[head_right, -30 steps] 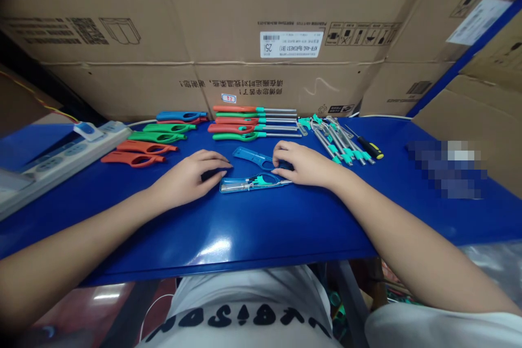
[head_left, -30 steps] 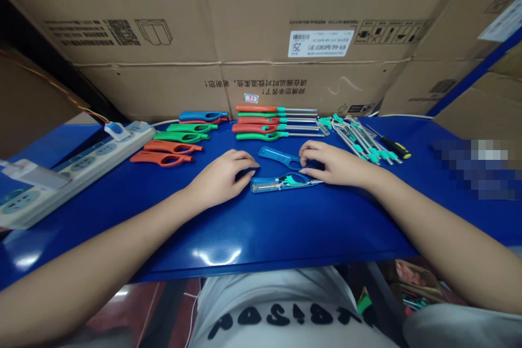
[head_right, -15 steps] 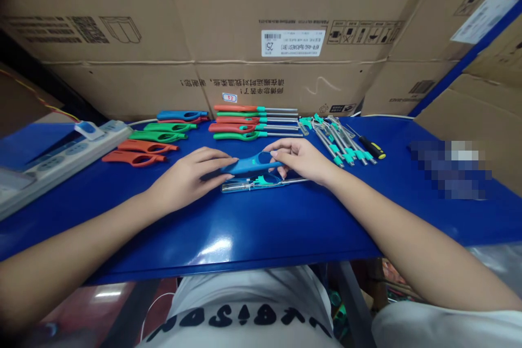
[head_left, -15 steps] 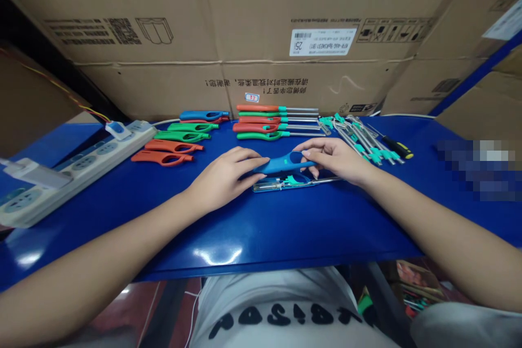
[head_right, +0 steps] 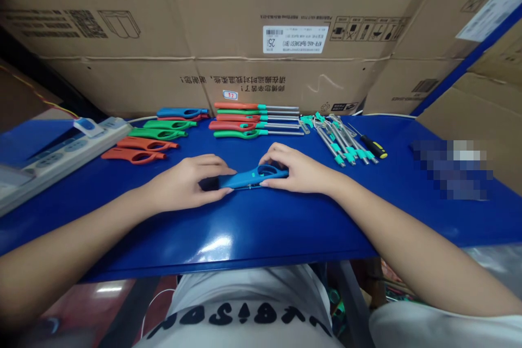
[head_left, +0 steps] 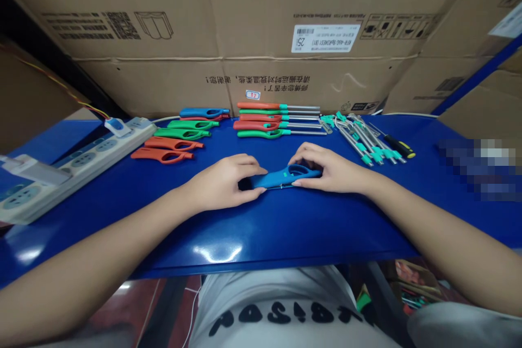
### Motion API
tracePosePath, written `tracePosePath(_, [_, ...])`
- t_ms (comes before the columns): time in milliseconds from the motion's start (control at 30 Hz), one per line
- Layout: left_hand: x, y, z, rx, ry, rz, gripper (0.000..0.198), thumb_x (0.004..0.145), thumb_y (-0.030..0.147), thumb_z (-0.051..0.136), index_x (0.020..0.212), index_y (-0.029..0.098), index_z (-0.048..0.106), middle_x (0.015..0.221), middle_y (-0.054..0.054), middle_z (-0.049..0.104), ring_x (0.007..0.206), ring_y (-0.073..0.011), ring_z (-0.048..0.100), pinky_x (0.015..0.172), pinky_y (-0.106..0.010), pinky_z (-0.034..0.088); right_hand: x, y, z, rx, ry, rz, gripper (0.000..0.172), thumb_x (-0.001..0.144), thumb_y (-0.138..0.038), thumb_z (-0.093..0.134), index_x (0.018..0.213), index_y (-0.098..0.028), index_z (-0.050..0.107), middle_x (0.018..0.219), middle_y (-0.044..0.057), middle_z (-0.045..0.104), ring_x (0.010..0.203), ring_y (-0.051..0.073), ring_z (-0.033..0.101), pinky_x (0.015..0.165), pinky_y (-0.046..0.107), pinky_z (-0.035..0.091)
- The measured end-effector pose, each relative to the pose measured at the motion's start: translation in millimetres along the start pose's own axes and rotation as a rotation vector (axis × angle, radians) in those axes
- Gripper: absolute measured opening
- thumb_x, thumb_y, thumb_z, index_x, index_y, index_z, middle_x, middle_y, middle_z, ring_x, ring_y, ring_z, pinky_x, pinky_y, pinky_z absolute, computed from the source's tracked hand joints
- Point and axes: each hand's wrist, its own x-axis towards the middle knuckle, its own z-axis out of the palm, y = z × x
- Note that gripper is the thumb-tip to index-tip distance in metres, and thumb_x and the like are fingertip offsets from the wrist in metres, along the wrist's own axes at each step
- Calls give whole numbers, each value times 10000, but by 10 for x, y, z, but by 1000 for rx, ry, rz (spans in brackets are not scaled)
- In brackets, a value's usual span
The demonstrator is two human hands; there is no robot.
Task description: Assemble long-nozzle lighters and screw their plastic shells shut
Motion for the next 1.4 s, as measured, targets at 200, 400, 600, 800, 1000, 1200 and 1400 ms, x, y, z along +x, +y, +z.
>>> tracePosePath(200, [-7,-44,32,23,-20,21,312,915,289,661,1192,150,693,1102,-100,702,1017,-229,659,946,-361,523,-4,1,23,-8,-39,9,351,873,-429,710,1128,-201,633,1053,51,546,814,145,523,740,292,477])
tracePosePath(400, [-10,-77,52,18,-40,27,316,927,299,652,1202,148,689,1109,-100,703,1022,-232,656,949,-368,521,-6,-12,12,-36,-60,5,345,879,-441,697,1114,-195,637,1051,54,556,822,154,535,747,301,477])
tracePosePath(600, [-7,-68,62,10,-28,32,319,937,315,647,1204,144,689,1113,-98,705,1022,-227,655,951,-367,520,-5,-22,-12,-69,-64,-10,322,886,-420,691,1106,-192,637,1064,58,567,825,154,542,750,299,475])
tracePosePath(800, [-12,-47,65,3,-16,32,323,939,315,645,1216,153,684,1121,-96,702,1035,-227,653,957,-367,522,-5,-9,-21,-86,-61,-29,325,875,-420,712,1087,-183,646,1048,56,581,840,154,553,759,291,472])
tracePosePath(1000, [-9,-57,76,-5,-31,17,318,935,322,655,1204,155,688,1118,-94,701,1039,-231,655,956,-365,521,-9,2,-13,-93,-70,-31,320,881,-423,708,1082,-181,649,1037,57,589,825,151,554,748,286,473])
tracePosePath(1200, [1,-21,76,-22,-49,-46,328,926,320,672,1208,155,687,1119,-89,690,1045,-230,657,962,-363,517,-9,-7,0,-95,-77,-21,338,886,-436,700,1096,-177,643,1054,61,592,826,152,554,746,290,471])
tracePosePath(1400, [-6,41,71,4,-43,-68,311,927,298,657,1205,161,683,1106,-82,691,1041,-235,652,955,-371,516,-3,-20,-3,-94,-71,-22,334,884,-439,699,1092,-183,648,1041,61,594,822,157,555,738,293,468])
